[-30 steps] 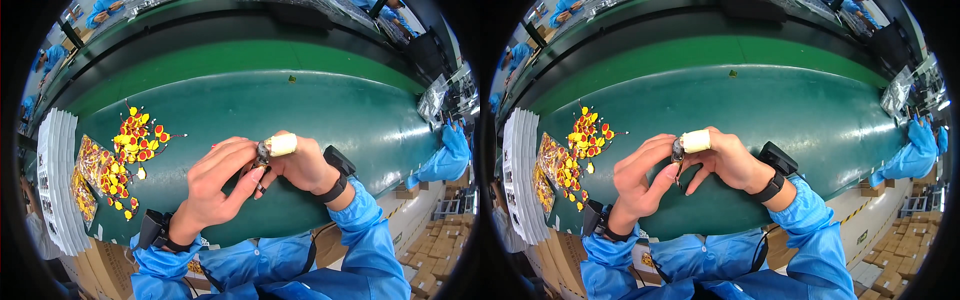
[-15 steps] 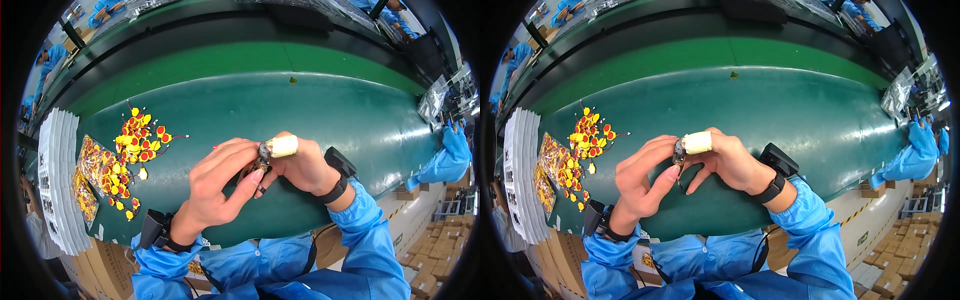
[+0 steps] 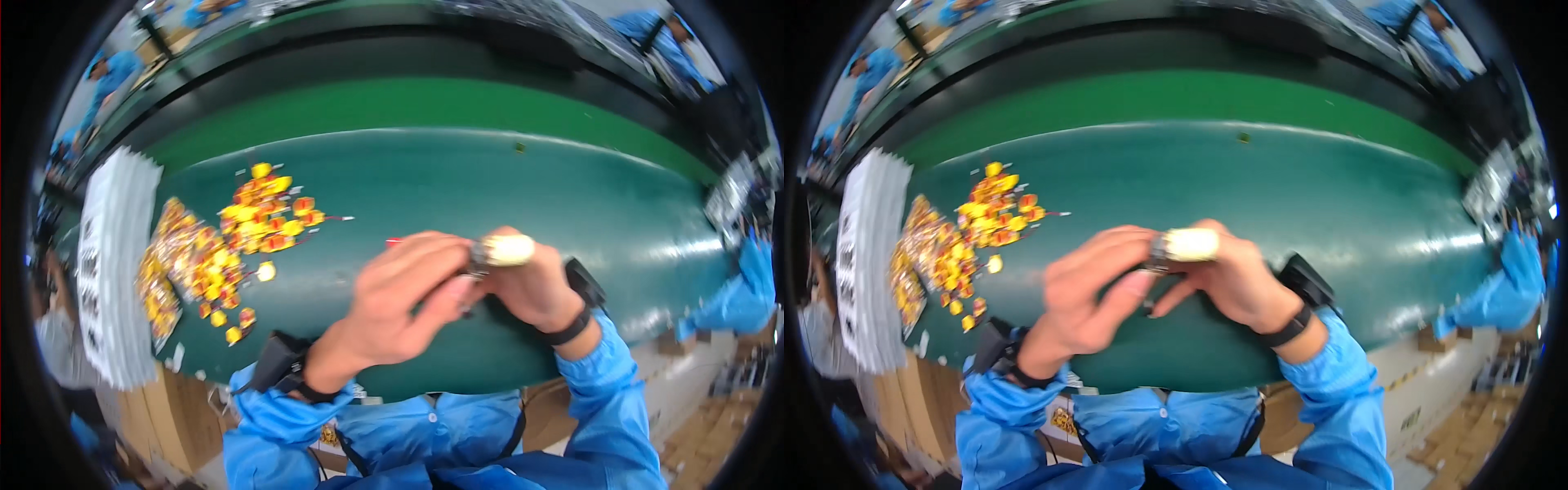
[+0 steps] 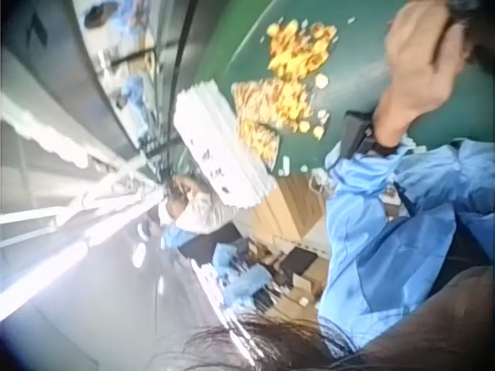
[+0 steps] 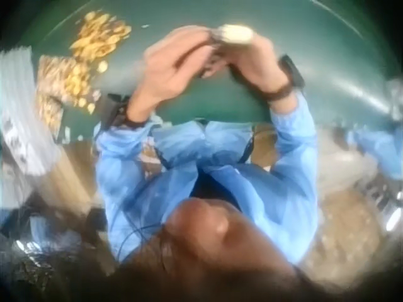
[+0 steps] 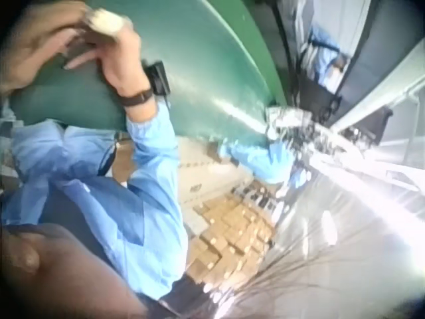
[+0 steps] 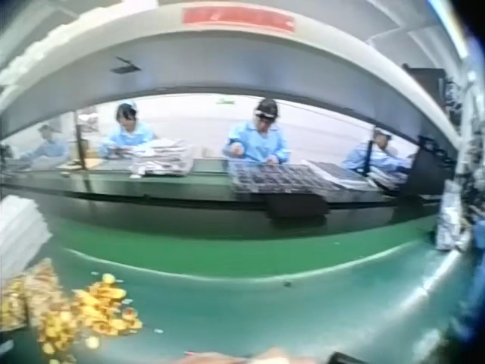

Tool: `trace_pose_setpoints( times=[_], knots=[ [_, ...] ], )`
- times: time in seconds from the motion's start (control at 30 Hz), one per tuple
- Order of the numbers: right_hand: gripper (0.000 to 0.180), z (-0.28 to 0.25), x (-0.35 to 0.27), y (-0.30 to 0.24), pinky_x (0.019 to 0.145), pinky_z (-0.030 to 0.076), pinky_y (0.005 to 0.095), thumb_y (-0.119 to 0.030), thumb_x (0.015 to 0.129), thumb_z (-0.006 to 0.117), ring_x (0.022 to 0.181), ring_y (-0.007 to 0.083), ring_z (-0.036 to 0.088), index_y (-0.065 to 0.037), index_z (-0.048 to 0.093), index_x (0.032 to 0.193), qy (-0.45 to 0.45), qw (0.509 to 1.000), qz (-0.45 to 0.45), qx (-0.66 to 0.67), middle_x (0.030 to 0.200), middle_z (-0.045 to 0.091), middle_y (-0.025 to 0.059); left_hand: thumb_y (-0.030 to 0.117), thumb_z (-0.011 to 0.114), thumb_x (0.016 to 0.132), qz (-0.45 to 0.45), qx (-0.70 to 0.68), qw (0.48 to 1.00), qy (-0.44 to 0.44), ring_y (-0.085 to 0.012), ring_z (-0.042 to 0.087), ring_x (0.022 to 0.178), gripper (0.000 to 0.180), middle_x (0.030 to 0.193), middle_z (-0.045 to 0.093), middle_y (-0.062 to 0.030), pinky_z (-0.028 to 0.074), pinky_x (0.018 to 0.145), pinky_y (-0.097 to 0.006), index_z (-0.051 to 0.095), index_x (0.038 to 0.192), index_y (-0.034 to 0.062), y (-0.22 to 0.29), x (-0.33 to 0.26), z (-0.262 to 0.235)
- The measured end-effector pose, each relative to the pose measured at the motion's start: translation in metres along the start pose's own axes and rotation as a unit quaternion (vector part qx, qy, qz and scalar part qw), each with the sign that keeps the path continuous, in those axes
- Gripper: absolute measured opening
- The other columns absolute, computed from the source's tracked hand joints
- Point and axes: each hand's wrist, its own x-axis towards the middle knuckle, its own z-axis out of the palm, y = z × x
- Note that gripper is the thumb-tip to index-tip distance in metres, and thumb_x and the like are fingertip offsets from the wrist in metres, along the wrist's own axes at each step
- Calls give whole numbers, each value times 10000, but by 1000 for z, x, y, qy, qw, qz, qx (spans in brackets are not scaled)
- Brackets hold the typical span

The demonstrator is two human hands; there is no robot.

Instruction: The recorder is seen assembling small electronic components, including attaching parts to a plastic housing and placing them into boxes on a factory production line.

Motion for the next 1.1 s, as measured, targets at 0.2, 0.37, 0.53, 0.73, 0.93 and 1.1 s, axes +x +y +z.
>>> trace_pose_setpoints(
  times=[0.2, 0.37, 0.53, 0.73, 0.93, 1.1],
  knots=[
    [352, -3, -13, 7, 835, 520, 390, -368, 976, 503, 952, 212, 619, -41, 601, 1061, 88, 986, -97, -101, 1034, 643, 84, 126, 711, 846, 18, 2, 999, 35, -367, 637, 842, 246, 945, 647, -191, 520, 725, -415, 624, 996, -48, 7, -2, 10],
    [274, -5, -15, 12, 812, 449, 327, -314, 915, 514, 879, 158, 560, -61, 601, 979, 98, 989, -88, -73, 952, 613, 36, 144, 696, 842, 17, -6, 998, 54, -354, 595, 806, 224, 868, 617, -151, 478, 733, -439, 606, 961, -23, 8, -12, 20],
    [291, -12, -12, 5, 780, 469, 331, -338, 933, 512, 911, 166, 583, -72, 604, 1006, 85, 990, -81, -79, 983, 620, 37, 137, 687, 848, 6, -1, 999, 45, -360, 592, 829, 202, 874, 613, -152, 474, 742, -440, 590, 935, -17, 6, -8, 23],
    [360, -19, -9, 5, 857, 515, 373, -394, 947, 531, 1006, 207, 614, -82, 600, 1113, 52, 994, -59, -71, 1100, 628, 54, 124, 685, 843, 4, -16, 999, 51, -353, 588, 818, 187, 860, 605, -138, 464, 724, -445, 581, 920, -11, 7, -2, 18],
    [371, -10, -7, 4, 848, 520, 380, -398, 944, 546, 1007, 205, 611, -75, 603, 1118, 44, 994, -51, -84, 1099, 627, 55, 124, 675, 852, 0, -3, 999, 39, -347, 585, 811, 175, 857, 601, -133, 459, 718, -438, 583, 919, -9, 5, -5, 18],
    [374, -10, -9, 3, 835, 524, 384, -401, 937, 549, 997, 202, 610, -73, 605, 1109, 30, 994, -49, -92, 1089, 625, 52, 124, 665, 870, 12, -8, 999, 34, -343, 593, 840, 175, 907, 614, -136, 467, 732, -433, 590, 945, -16, 8, -5, 17]
  ],
)
